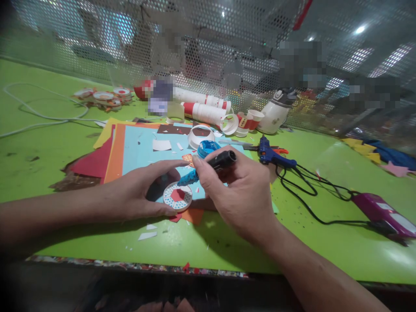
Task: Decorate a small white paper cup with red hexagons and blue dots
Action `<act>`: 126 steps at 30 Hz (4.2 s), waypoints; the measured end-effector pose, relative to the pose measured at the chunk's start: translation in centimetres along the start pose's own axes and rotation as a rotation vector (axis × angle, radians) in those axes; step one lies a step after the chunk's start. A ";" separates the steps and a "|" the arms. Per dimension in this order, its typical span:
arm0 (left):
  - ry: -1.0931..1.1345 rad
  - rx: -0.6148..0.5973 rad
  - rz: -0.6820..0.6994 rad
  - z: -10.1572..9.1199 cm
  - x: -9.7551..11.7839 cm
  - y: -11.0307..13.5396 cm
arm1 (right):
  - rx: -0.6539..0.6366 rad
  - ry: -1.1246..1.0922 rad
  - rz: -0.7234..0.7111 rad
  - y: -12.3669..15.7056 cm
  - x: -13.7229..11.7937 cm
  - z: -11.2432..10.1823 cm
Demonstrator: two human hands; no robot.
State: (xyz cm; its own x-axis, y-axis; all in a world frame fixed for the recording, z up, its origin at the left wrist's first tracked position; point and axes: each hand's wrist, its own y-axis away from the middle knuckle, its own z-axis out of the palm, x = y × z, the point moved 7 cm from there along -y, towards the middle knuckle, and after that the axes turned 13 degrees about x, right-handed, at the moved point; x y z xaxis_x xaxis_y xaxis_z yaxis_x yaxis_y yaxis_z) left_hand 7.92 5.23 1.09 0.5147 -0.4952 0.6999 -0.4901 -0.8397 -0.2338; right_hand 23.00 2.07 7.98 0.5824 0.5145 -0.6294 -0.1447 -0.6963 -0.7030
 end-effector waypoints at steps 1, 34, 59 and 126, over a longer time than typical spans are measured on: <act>-0.002 -0.001 0.001 0.0 0.0 0.0 | -0.003 -0.001 -0.007 0.1 0.0 0.1; 0.006 -0.018 -0.006 0.0 0.0 -0.1 | -0.201 0.005 -0.013 0.4 0.2 1.3; -0.006 -0.003 0.001 0.1 -0.2 0.0 | -0.072 0.042 0.010 0.2 0.4 0.7; 0.068 0.021 0.005 -0.3 -0.4 0.2 | 0.096 -0.011 0.031 -0.3 0.0 -1.2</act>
State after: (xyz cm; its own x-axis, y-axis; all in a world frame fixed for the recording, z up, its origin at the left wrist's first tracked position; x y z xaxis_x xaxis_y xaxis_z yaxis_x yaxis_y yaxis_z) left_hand 7.43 5.31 0.97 0.4630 -0.4836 0.7428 -0.4775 -0.8421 -0.2507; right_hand 23.99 1.73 8.58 0.5677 0.4996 -0.6543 -0.2389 -0.6606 -0.7117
